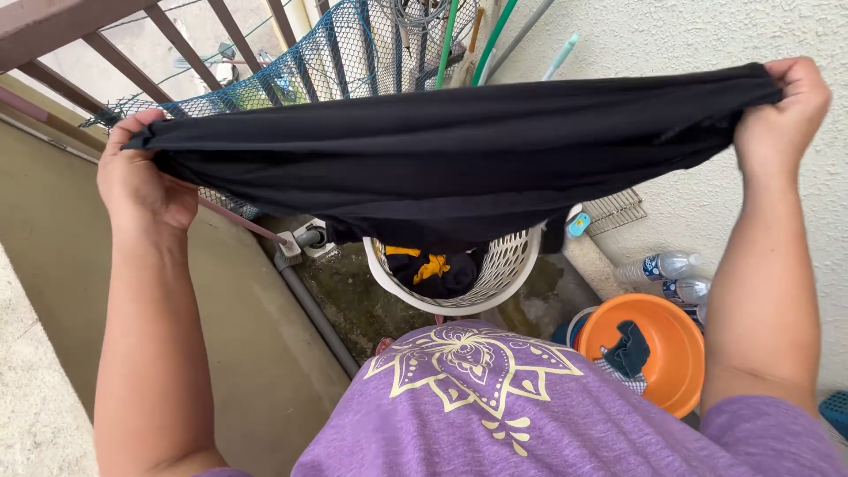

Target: Hanging various items of clothing on a laundry line using clips and hangers.

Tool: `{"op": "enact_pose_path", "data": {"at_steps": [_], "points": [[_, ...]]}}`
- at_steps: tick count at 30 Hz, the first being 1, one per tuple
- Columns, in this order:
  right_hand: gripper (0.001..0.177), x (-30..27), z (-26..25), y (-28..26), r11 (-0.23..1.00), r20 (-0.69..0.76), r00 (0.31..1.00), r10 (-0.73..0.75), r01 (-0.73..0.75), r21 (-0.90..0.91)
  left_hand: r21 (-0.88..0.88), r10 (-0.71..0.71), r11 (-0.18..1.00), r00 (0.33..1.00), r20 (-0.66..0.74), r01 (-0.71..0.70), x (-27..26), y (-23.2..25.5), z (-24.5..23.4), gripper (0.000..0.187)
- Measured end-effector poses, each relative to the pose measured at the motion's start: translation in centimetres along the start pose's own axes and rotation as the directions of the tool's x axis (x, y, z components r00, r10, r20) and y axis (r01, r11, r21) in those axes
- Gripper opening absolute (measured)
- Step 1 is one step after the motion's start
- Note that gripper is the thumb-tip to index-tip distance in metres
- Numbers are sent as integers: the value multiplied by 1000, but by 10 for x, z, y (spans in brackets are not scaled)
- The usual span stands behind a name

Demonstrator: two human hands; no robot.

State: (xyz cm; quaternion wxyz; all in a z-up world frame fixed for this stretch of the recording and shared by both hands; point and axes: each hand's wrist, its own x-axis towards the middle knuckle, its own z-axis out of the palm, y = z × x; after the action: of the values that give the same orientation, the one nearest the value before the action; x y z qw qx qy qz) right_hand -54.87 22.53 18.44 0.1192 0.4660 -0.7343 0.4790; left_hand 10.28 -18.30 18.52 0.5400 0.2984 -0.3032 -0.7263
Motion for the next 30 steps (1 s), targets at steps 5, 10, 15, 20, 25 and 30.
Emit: {"op": "enact_pose_path", "data": {"at_steps": [5, 10, 15, 20, 25, 30], "points": [[35, -6, 41, -128, 481, 463, 663, 588, -747, 459, 506, 8, 862, 999, 34, -25, -7, 10, -30, 19], [28, -14, 51, -93, 351, 580, 631, 515, -773, 529, 269, -185, 946, 983, -7, 180, -31, 26, -27, 25], [39, 27, 30, -42, 707, 448, 860, 245, -475, 524, 314, -119, 940, 991, -58, 131, -40, 27, -77, 25], [23, 82, 45, -42, 498, 353, 913, 204, -407, 766, 618, -107, 777, 993, -50, 114, -109, 39, -58, 15], [8, 135, 88, 11, 785, 468, 883, 36, -315, 534, 628, 132, 778, 984, -121, -27, -186, 16, -32, 8], [20, 175, 130, -9, 323, 562, 773, -293, -473, 820, 40, 643, 750, 714, -277, -660, -299, -19, -17, 7]]}}
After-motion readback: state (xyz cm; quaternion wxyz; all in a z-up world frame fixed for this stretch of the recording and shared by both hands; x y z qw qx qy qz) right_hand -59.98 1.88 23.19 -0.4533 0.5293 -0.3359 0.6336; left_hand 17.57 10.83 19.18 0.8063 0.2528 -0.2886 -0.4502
